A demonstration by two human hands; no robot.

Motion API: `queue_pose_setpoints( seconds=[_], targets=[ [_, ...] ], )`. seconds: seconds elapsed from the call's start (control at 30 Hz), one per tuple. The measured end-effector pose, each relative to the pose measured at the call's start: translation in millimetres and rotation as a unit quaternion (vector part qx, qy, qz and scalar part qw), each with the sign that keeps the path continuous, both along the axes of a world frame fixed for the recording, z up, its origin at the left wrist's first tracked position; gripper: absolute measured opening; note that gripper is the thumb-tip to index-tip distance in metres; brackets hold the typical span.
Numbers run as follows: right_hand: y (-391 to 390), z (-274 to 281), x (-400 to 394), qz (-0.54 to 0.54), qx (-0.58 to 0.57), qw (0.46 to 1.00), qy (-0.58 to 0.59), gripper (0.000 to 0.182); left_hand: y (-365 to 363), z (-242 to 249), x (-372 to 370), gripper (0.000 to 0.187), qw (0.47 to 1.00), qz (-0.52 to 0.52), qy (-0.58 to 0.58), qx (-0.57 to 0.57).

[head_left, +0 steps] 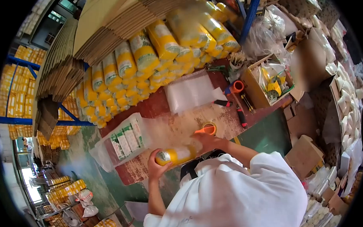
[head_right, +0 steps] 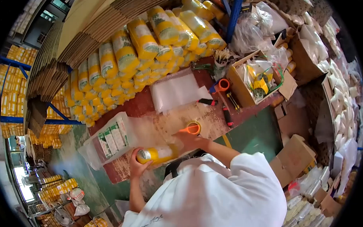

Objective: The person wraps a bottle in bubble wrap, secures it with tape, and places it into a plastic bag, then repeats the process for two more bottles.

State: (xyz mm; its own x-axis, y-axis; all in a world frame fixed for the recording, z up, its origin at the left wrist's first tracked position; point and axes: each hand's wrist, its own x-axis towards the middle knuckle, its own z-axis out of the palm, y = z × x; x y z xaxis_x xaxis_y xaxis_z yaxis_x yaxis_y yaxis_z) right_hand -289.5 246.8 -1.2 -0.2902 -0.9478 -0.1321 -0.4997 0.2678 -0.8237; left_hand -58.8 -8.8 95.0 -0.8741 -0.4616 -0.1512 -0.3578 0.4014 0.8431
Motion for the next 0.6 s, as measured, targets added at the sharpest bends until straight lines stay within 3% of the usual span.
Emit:
queue_pose_setpoints(
  seconds=[0.1,0.17,0.23,0.3,0.33,0.4,0.47,0.5,0.53,0.57,0.6],
  targets=[
    [9.3,114.3,-31.8,0.102,-0.004,0.949,-0.299,0.097,6.2,60.3,-85.2,0.082,0.986,-0.135,0.046,0.092],
    [37.4,96.4,-44.7,0.043,-0.08,0.958,-0.27,0.089,29.0,99.7,-147.6,0.082,0.973,-0.129,0.118,0.151],
    [61.2,107.9,-63.3,-0.027,-0.089,0.92,-0.381,0.081,55.9,114.0,-189.8,0.075,0.955,-0.061,0.176,0.232],
    [84.7,87.8,-90.7,-0.117,-0.111,0.901,-0.404,0.073,66.2,81.7,-217.1,0.066,0.909,0.023,0.216,0.357],
    [90.7,101.9,-111.7,-0.185,-0.08,0.902,-0.382,0.071,66.3,58.9,-215.1,0.052,0.919,0.043,0.162,0.357],
    [91.7,133.6,-166.4,-0.299,-0.068,0.889,-0.341,0.068,72.1,-21.1,-189.8,0.049,0.939,0.061,0.068,0.331],
    [83.5,148.8,-228.1,-0.366,-0.078,0.876,-0.303,0.067,78.3,-132.4,-121.6,0.048,0.936,0.039,0.123,0.327],
    [77.6,157.5,-263.0,-0.388,-0.07,0.875,-0.281,0.066,81.2,-130.6,-95.9,0.043,0.972,0.064,-0.072,0.213],
    [70.1,171.6,-294.3,-0.401,-0.055,0.875,-0.267,0.066,74.1,-188.2,-53.4,0.036,0.974,0.073,-0.128,0.173],
    [62.8,189.6,-323.4,-0.414,-0.039,0.874,-0.253,0.067,75.5,-213.9,-7.8,0.036,0.966,0.134,-0.161,0.151],
    [52.6,214.3,-345.7,-0.419,-0.013,0.876,-0.24,0.068,73.6,-210.5,23.5,0.027,0.957,0.125,-0.191,0.181]
  ],
)
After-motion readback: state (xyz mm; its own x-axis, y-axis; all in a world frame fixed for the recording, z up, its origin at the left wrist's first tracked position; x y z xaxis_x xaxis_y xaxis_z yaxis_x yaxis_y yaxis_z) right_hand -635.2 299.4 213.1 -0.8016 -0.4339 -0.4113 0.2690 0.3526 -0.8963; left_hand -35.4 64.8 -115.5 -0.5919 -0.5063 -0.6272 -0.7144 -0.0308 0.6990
